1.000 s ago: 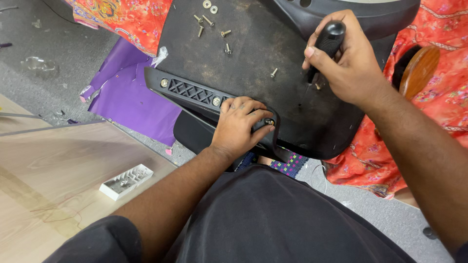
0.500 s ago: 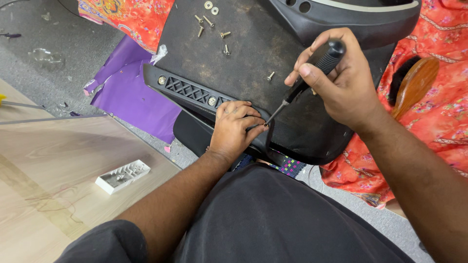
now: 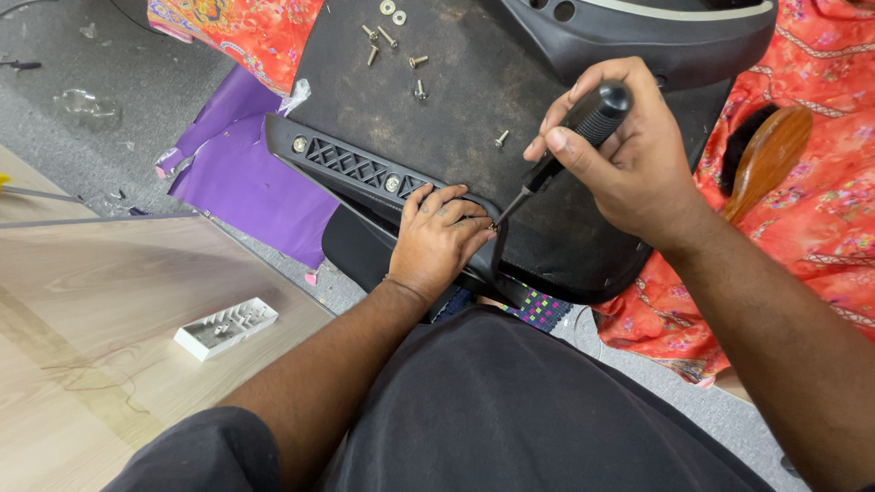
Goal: The person sits on the floor with a black plastic chair back on their lap and uses a screwdriver to unscrew screws from its mounting rail. They collect the removed screws and place them into a small plastic cup on the floor.
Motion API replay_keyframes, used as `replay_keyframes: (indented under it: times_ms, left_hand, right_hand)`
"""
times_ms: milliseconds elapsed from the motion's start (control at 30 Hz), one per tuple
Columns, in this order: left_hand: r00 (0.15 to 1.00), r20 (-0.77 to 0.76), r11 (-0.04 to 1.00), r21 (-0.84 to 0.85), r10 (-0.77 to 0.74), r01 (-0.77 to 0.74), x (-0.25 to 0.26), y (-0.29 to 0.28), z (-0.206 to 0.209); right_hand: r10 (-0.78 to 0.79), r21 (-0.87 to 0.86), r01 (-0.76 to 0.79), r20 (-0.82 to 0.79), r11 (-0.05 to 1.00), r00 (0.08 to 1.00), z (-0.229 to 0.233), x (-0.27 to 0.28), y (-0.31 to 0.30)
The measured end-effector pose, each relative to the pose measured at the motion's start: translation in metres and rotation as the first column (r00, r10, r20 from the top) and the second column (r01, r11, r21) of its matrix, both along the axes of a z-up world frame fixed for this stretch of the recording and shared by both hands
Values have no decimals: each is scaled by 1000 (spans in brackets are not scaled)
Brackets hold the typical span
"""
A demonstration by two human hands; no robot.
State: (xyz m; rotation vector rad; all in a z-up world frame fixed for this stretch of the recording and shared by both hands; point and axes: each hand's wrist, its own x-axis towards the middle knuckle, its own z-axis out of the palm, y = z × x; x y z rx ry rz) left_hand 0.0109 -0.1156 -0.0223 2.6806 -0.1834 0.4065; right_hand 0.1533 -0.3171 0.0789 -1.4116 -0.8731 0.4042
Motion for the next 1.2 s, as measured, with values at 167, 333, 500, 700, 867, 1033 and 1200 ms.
replay_keyframes:
  times_ms: [167, 333, 500, 700, 867, 1033, 1200]
  left_hand:
    - [1000, -22, 1000, 4, -11, 11, 0, 1, 1]
    - [1000, -8, 999, -25, -21, 21, -3, 0, 5]
    - [998, -56, 998, -53, 14, -17, -1, -3, 9]
    - [998, -55, 999, -41, 19, -21, 2, -4, 8]
    - [999, -33, 999, -25, 42, -43, 1, -7, 3]
    - [998, -56, 999, -9, 34, -34, 1, -7, 3]
    - [999, -45, 999, -46, 18, -20, -1, -8, 10]
  right_hand:
    - [39, 14, -38, -42, 999, 998, 5, -4, 4]
    - [155, -42, -160, -97, 986, 983, 19, -5, 8]
    - [339, -32, -347, -146, 937, 929, 27, 3, 14]
    - [425, 149, -400, -396, 904, 814, 23, -3, 23]
    - [403, -13, -432, -334, 902, 852, 26, -5, 28]
    - [412, -96, -458, -303, 884, 859, 31, -8, 27]
    - [488, 87, -491, -345, 867, 801, 25, -9, 35]
